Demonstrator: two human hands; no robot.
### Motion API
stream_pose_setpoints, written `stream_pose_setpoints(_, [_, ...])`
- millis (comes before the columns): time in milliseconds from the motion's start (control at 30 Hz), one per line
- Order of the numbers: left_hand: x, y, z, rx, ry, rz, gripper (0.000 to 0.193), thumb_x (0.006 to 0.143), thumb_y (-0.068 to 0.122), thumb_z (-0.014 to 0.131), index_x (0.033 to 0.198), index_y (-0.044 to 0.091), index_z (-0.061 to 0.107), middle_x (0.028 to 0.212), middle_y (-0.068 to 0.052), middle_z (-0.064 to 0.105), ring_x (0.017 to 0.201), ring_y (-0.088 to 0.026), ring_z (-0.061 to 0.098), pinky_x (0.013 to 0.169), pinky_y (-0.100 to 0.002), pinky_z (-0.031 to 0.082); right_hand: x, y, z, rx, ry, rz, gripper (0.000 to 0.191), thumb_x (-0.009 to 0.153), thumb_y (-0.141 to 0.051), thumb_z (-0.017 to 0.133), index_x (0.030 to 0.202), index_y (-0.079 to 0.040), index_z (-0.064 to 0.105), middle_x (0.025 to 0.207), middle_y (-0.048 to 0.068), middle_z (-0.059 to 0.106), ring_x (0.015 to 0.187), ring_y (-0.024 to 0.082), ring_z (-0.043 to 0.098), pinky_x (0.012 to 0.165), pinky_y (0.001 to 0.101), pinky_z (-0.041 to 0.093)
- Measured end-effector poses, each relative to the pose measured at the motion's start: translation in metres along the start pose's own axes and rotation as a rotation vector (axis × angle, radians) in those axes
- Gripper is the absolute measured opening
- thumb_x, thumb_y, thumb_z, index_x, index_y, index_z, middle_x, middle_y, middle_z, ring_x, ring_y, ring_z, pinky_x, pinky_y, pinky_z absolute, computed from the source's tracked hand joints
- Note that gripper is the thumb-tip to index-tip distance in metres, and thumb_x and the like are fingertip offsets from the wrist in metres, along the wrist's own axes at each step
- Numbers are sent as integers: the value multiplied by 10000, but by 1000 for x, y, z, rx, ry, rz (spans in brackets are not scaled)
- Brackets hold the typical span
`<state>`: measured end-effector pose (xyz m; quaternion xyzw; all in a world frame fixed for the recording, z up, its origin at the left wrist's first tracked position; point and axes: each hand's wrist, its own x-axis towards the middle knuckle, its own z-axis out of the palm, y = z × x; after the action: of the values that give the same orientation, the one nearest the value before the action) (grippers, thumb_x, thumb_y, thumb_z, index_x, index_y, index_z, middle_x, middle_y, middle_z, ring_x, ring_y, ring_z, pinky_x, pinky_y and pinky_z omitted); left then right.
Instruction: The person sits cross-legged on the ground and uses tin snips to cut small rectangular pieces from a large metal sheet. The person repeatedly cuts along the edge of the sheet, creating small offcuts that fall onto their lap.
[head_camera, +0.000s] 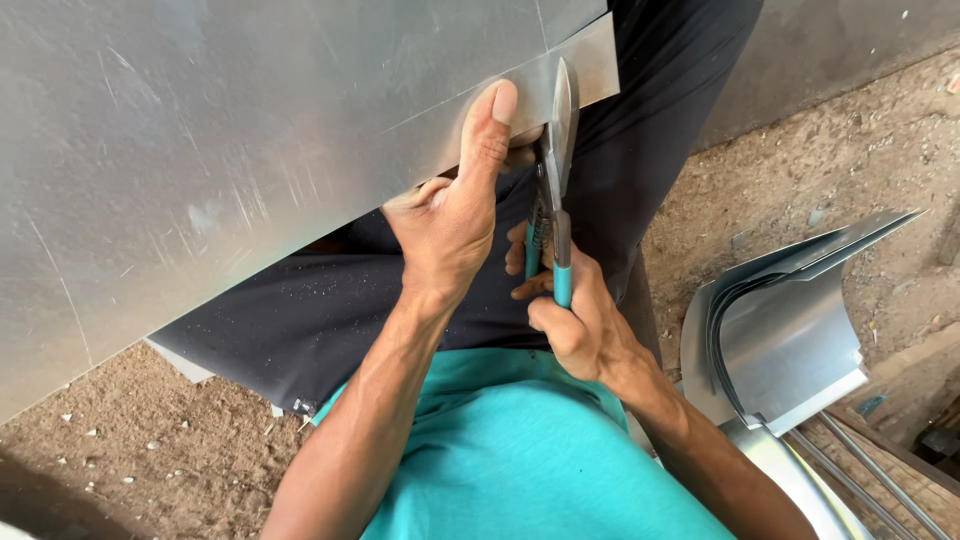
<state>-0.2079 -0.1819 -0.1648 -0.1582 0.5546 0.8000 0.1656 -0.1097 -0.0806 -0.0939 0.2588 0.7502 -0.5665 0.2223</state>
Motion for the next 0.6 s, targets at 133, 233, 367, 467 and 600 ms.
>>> stream_pose_setpoints(133, [0, -3, 4, -99, -17, 8, 295, 969, 186, 778, 1184, -14, 748, 1057, -34, 765, 862, -83, 732, 704, -197, 618, 2, 4, 0, -96, 52, 25, 388, 680, -129, 506, 1038, 0, 578, 807, 90, 585, 616, 188, 483, 565, 328, 435])
stream_pose_setpoints(233, [0, 2, 4, -152, -31, 49, 280, 995, 180, 767, 1192, -17, 744, 1050, -50, 758, 861, -100, 728, 737, -231, 634, 7, 5, 4, -121, 92, -38, 257, 709, -153, 524, 905, -8, 605, 707, 76, 598, 584, 173, 544, 547, 320, 465])
stream_pose_setpoints(367, [-1, 28, 4, -179, 58, -84, 239, 937, 147, 787, 1116, -10, 768, 979, -41, 757, 799, -108, 710, 703, -253, 622, 6, 6, -13, -547, 217, -71, 259, 715, -176, 602, 920, -22, 638, 637, 145, 604, 551, 252, 575, 534, 396, 467])
stream_pose_setpoints(467, [-8, 47, 18, -423, 267, -143, 237, 856, 120, 806, 1065, 48, 720, 930, -8, 709, 754, -114, 660, 620, -272, 533, -4, 13, -42, -824, 322, -237, 255, 773, -134, 604, 990, 1, 600, 742, 201, 610, 675, 353, 597, 609, 460, 472])
stream_pose_setpoints(600, [-26, 47, 46, -512, 238, -220, 259, 839, 48, 855, 1013, 7, 668, 918, 4, 601, 772, -117, 520, 679, -310, 460, -23, 39, -44, -633, 210, -33, 174, 808, -126, 601, 938, -15, 635, 647, 168, 628, 564, 278, 634, 543, 435, 497])
